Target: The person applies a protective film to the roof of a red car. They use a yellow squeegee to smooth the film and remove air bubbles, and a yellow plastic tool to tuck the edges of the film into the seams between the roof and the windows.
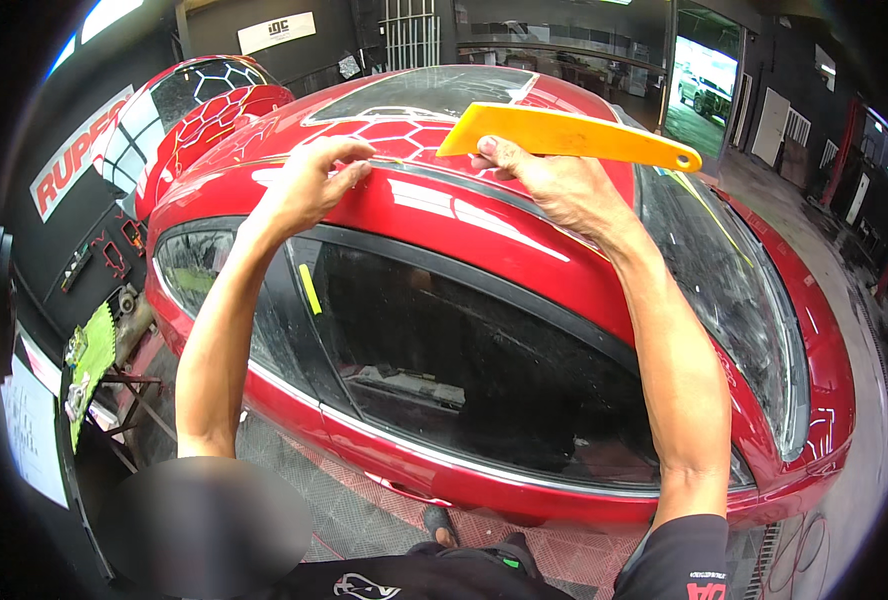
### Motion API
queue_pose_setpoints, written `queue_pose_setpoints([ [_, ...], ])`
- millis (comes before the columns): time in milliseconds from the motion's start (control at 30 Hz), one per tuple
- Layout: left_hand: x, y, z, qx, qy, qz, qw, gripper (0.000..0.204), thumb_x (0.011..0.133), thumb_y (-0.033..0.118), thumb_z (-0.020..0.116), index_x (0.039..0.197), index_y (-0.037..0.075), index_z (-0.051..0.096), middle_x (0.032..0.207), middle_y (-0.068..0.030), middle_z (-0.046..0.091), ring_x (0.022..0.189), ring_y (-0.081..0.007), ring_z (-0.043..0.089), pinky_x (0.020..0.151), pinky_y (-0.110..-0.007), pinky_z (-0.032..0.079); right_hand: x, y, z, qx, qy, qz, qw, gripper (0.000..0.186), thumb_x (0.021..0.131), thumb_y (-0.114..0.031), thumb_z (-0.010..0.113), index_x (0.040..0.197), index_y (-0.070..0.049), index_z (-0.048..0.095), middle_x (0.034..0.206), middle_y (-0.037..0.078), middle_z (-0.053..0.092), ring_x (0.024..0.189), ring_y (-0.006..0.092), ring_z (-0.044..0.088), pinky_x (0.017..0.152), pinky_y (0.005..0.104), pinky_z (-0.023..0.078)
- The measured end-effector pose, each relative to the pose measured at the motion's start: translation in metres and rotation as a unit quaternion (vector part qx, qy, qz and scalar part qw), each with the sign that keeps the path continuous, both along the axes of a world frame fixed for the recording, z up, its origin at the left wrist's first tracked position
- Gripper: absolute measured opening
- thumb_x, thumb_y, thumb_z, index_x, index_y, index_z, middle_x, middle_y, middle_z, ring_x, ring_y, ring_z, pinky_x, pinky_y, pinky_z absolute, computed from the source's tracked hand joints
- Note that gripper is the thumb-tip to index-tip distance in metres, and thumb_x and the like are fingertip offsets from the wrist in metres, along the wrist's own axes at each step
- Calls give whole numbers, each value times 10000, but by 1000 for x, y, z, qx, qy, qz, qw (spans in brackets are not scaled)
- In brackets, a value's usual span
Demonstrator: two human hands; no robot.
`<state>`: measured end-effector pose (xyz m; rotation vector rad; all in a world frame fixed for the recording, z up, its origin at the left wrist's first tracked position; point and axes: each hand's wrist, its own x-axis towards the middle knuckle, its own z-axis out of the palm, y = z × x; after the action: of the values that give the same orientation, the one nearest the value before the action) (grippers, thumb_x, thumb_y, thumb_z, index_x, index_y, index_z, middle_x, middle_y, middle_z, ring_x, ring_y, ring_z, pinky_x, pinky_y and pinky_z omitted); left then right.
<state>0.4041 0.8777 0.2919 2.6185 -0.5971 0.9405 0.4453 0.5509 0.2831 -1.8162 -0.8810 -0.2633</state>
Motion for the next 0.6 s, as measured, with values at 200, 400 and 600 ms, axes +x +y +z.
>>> queue_pose_setpoints([
  [200,22,-3,36,61,162,-12,985,236,993,195,677,1140,20,733,1018,-137,745,956,-257,712,881,-390,555,21,32,6,-64,31,-27,997,492,966,-477,716,1220,-57,743,1099,86,759,1073,175,675,1001,341,512],
  [400,38,-3,48,115,196,-24,973,230,981,187,683,1114,9,742,933,-127,744,871,-241,710,818,-376,560,43,35,7,-41,24,15,999,422,977,-417,713,1164,-41,754,962,67,760,893,157,671,851,336,533],
  [600,46,-8,57,151,231,-15,961,219,988,166,668,1097,-9,742,927,-145,752,835,-236,719,799,-366,571,64,35,12,-69,3,61,996,436,973,-426,713,1181,-43,750,976,78,763,895,160,678,862,343,546],
])
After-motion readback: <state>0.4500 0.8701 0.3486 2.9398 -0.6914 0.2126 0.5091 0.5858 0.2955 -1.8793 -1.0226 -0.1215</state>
